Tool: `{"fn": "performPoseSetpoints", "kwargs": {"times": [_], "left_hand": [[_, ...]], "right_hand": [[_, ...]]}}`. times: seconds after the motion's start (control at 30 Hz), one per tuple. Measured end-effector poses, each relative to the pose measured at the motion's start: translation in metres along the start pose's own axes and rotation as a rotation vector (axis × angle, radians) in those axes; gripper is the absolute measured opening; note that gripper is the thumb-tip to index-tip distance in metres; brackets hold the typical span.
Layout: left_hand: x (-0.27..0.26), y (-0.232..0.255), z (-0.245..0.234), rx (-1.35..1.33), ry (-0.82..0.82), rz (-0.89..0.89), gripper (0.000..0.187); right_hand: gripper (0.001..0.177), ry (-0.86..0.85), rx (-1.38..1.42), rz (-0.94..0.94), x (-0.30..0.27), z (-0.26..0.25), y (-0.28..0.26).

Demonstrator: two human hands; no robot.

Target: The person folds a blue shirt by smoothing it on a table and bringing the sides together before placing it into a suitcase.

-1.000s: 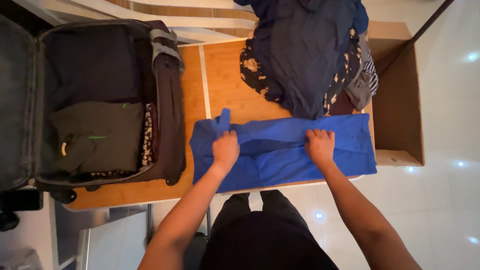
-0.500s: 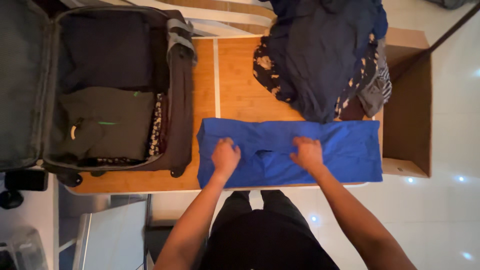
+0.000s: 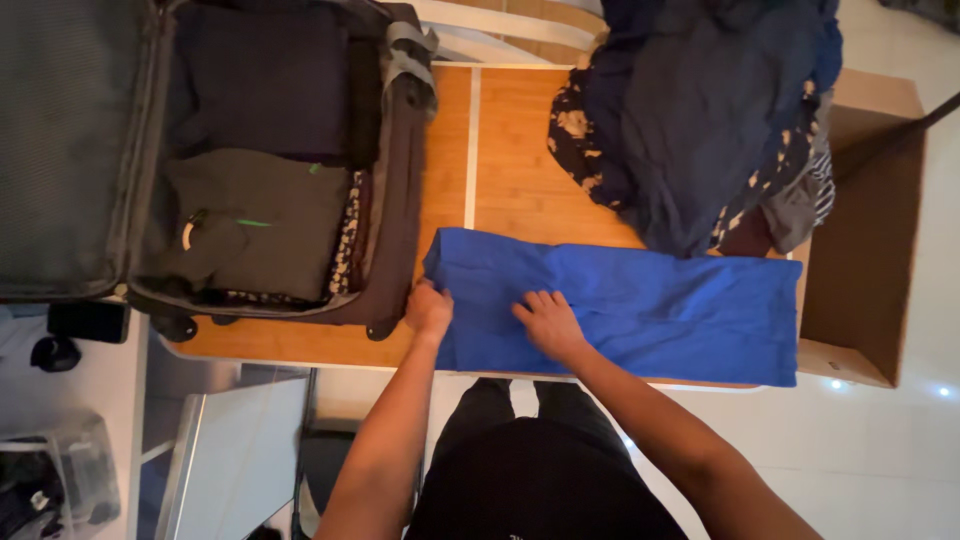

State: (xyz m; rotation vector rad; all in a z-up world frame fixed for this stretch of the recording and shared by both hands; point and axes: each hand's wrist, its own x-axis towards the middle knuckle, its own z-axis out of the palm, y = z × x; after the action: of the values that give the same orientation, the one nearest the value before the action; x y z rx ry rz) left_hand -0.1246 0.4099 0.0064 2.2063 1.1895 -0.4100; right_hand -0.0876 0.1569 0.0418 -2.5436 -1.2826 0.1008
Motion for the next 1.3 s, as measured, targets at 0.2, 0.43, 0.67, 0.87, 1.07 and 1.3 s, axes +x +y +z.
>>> {"fn": "performPoseSetpoints", "kwargs": {"times": [0.2,0.43,0.67,0.87,1.07,1.3], "left_hand": [[0.008,-0.003,0.012,0.009,0.129,0.103,0.050],[0.002,0.003,0.001,0.079,0.076,0.143,0.028],[0.004,0.006,0.001,-0.312,0.250,0.358,0.025],[-0.036,0.002,-0.017,-0.846,-0.065,0.040,0.026],[-0.063,-0.040,0.003,-0.997,-0.082,-0.134,0.028],[-0.086,-0.083,0.044,-0.996,-0.065,-0.262,0.023]], "right_hand": [[0.016,-0.112,-0.059,-0.002,0.002,0.022,0.002],[0.011,0.099,-0.056,0.059,0.002,0.029,0.008],[0.011,0.203,0.136,0.239,0.010,-0.003,0.002],[0.021,0.250,0.266,0.253,-0.001,-0.039,-0.011],[0.025,0.183,0.294,0.285,-0.028,-0.040,-0.016],[0.025,-0.002,0.264,0.298,-0.051,-0.014,-0.015]]}}
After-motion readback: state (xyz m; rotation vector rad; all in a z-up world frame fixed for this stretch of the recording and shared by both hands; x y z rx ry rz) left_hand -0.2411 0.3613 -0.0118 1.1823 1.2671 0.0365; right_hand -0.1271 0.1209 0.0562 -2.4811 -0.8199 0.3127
